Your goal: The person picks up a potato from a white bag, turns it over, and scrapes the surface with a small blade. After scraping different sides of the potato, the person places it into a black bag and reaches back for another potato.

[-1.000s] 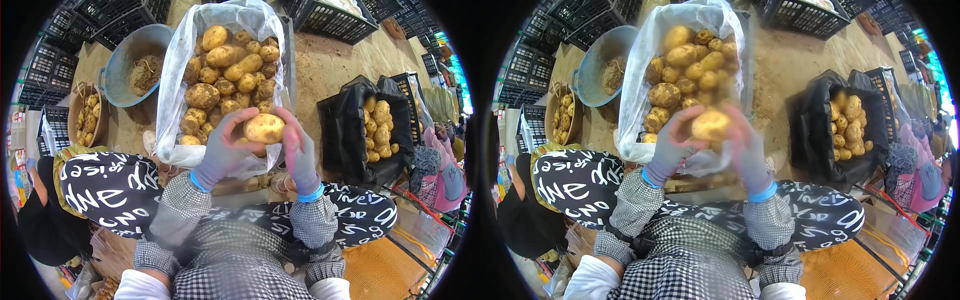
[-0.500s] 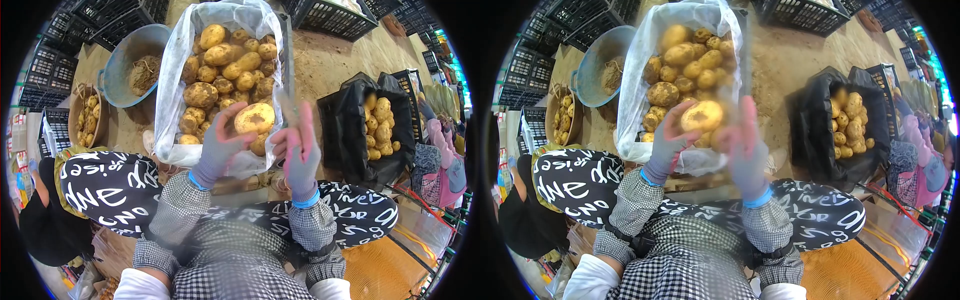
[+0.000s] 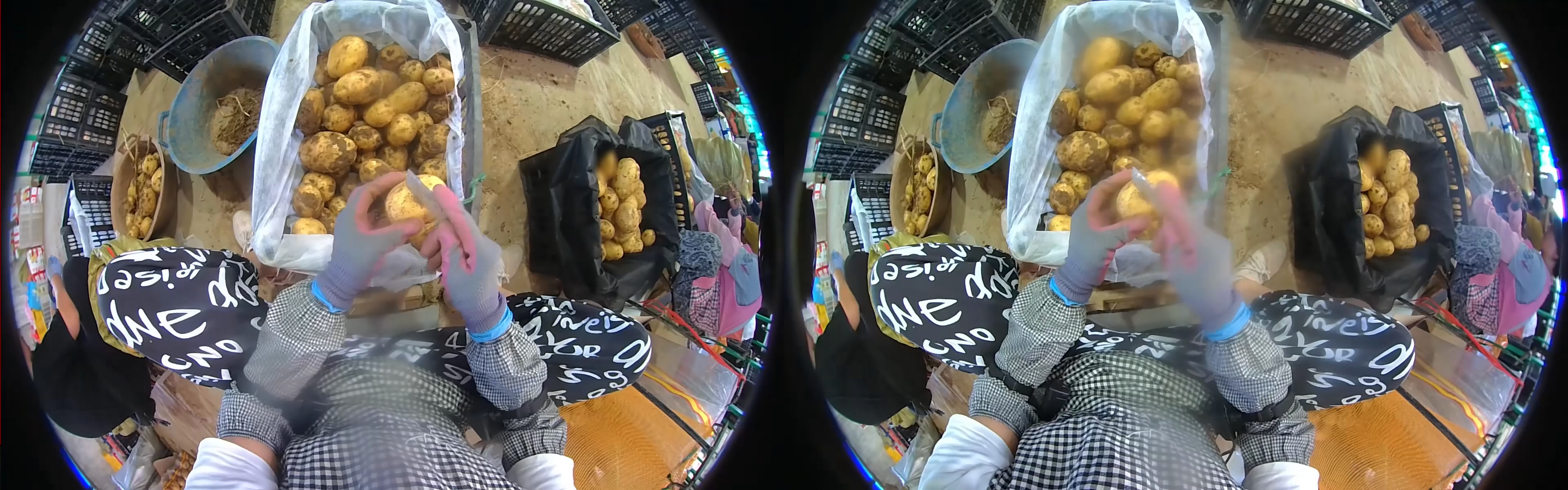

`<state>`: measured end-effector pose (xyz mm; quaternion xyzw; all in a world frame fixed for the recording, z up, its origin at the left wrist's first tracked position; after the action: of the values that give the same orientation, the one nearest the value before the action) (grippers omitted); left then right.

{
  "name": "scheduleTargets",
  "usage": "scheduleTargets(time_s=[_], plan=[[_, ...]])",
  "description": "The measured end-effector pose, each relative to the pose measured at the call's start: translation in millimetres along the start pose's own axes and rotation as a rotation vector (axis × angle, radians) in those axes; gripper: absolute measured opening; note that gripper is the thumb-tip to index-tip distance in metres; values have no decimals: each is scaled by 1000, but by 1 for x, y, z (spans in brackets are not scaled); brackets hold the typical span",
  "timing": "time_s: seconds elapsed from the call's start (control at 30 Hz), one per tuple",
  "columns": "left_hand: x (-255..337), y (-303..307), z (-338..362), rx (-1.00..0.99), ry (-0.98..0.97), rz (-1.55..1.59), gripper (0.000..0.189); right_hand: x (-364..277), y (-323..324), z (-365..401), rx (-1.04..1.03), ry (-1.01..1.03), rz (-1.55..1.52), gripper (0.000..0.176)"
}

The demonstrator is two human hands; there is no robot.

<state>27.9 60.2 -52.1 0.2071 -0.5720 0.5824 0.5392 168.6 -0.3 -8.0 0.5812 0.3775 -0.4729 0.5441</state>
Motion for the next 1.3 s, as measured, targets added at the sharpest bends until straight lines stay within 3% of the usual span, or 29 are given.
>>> scheduleTargets(time_s=[0.07,0.17,0.3,0.4,0.57,0.67,0.7,0.8,0.9,1.0,1.1,1.2,1.27,1.3], plan=[[2,-2,0,-21,-48,-11,64,12,3,1,55,-81,-196,42],[3,-4,-1,-19,-28,33,65,-6,-4,2,-18,-56,30,42],[5,-4,-3,-37,-133,-44,69,7,-3,2,32,-26,-69,42],[21,-11,-1,-21,-303,-463,72,4,10,-5,95,-81,-155,43],[33,-12,3,37,-369,-690,72,1,-7,6,-11,-19,-209,41],[29,-6,1,35,-383,-644,74,5,30,-7,337,-159,-210,41],[29,-7,-1,28,-389,-603,75,8,34,-14,324,-86,-254,43],[38,-14,3,24,-465,-707,73,23,27,-13,267,-199,-353,47],[53,-34,12,-41,-612,-886,68,33,-4,-8,-47,-425,-586,48],[45,-34,9,-229,-657,-582,61,36,-5,-6,-26,-511,-808,42],[32,-37,-6,-377,-670,-767,57,38,16,-2,44,-499,-838,39],[21,-34,-14,-167,-682,-959,51,56,58,5,223,-447,-1028,42],[8,-5,-39,-36,-614,-1135,50,43,112,-5,333,-57,-1458,46],[7,7,-55,27,-575,-1221,50,30,139,-2,320,-4,-1520,48]])
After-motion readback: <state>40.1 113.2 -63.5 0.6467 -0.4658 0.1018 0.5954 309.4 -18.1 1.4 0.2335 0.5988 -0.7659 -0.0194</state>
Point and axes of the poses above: each hand's wrist, its own z-axis away from the middle knuckle, its own y-axis out of the back of the hand, x = y × z, the point moved 7 cm from there along -z, towards the middle knuckle, and after that the axes turned 7 degrees about z, right-handed, at the moved point
